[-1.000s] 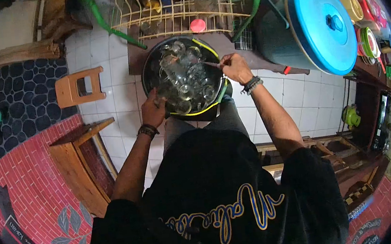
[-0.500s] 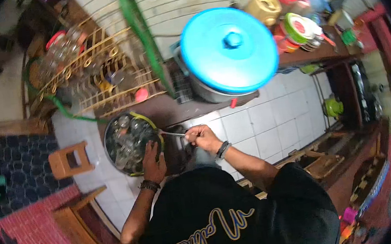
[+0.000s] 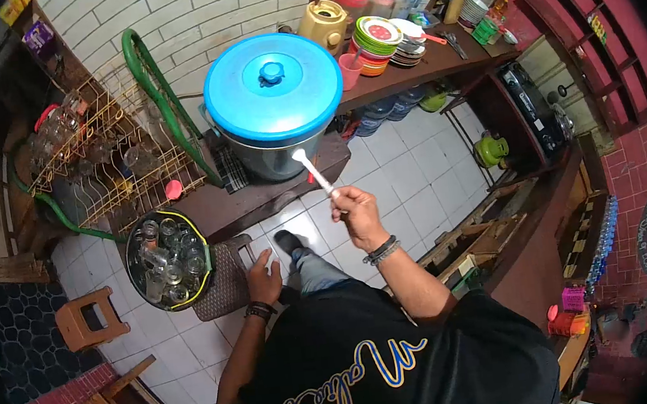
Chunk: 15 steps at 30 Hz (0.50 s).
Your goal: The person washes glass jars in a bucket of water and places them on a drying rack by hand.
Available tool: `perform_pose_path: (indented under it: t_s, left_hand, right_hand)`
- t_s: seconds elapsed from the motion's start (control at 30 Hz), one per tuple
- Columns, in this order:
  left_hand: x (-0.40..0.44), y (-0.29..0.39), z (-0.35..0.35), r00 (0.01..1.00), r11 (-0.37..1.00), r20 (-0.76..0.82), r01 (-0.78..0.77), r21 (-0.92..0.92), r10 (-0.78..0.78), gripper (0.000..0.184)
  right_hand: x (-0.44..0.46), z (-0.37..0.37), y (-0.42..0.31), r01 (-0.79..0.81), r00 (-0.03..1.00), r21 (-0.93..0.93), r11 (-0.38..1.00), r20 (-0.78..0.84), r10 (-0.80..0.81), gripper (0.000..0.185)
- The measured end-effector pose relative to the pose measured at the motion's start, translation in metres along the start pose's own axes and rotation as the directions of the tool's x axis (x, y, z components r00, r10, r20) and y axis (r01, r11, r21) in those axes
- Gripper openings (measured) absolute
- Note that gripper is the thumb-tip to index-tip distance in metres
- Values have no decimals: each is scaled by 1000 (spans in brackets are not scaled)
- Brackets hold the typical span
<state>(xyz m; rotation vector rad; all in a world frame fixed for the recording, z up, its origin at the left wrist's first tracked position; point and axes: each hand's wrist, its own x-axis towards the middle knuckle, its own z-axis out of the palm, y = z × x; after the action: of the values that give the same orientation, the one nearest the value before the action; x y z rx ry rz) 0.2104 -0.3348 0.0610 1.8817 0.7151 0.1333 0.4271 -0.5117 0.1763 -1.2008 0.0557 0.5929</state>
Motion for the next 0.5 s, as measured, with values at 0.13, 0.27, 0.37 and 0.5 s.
perform_pose_path:
  t_s: [0.13,0.27,0.37,0.5]
  left_hand:
    - [-4,-7,14,999,996,37,25,82,-29,41]
    - [-3,20,24,994,989,-90,78,124,-67,40]
    - [3,-11,56,937,990,-324,114,-80,-134,37]
    - [27,-37,86,787,837,-419,213,-504,-453,38]
  right_hand:
    - [22,-47,-40,101,983,79,992,-159,-87,9]
    - [75,-97,-87,210,941,107,972,-293,-171,9]
    - [129,-139,-136,348,877,56,936,-373,-304,12]
    - [211,-195,-213,478,749,-144,866,-448,-488,15]
